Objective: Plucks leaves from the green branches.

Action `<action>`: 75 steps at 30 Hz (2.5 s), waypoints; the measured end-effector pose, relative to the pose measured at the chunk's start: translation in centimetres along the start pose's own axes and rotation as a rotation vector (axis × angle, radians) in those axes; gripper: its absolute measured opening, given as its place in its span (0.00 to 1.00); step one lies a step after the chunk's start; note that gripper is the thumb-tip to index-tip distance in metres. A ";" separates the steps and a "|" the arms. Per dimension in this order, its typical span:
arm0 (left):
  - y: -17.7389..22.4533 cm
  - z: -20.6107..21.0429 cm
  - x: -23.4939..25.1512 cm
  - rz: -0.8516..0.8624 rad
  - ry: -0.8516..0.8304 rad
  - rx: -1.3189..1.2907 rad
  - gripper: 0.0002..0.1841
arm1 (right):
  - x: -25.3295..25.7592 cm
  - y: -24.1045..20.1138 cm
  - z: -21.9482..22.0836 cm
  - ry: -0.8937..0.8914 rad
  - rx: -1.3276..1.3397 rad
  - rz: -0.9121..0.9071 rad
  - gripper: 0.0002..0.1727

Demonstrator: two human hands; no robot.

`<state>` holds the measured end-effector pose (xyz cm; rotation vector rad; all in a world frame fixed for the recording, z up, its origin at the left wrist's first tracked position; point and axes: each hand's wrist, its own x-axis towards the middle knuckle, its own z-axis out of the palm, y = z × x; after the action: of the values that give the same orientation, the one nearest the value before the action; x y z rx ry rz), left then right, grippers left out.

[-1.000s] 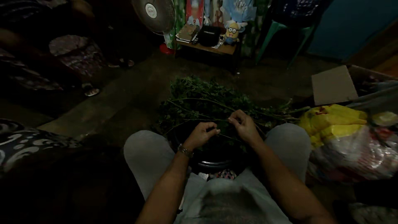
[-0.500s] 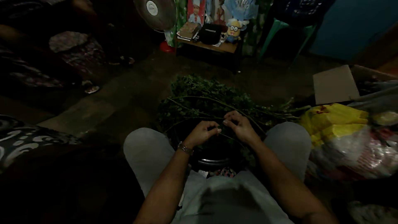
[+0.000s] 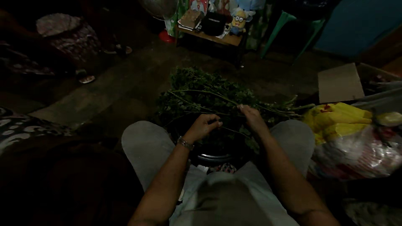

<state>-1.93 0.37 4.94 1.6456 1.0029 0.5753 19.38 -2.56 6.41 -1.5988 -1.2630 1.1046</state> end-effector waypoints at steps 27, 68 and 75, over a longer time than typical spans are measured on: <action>-0.8 0.1 0.4 0.047 -0.055 -0.002 0.06 | 0.1 1.3 1.1 -0.182 -0.208 -0.299 0.09; -1.1 0.1 0.4 0.036 0.017 -0.036 0.05 | 0.2 0.7 0.0 -0.236 -0.239 -0.144 0.17; -0.8 0.1 0.4 -0.005 0.023 0.019 0.07 | 0.0 0.5 0.7 -0.261 -0.251 -0.144 0.09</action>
<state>-1.88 0.69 4.12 1.6564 1.0318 0.5848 18.89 -2.57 5.78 -1.5482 -1.7196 1.1250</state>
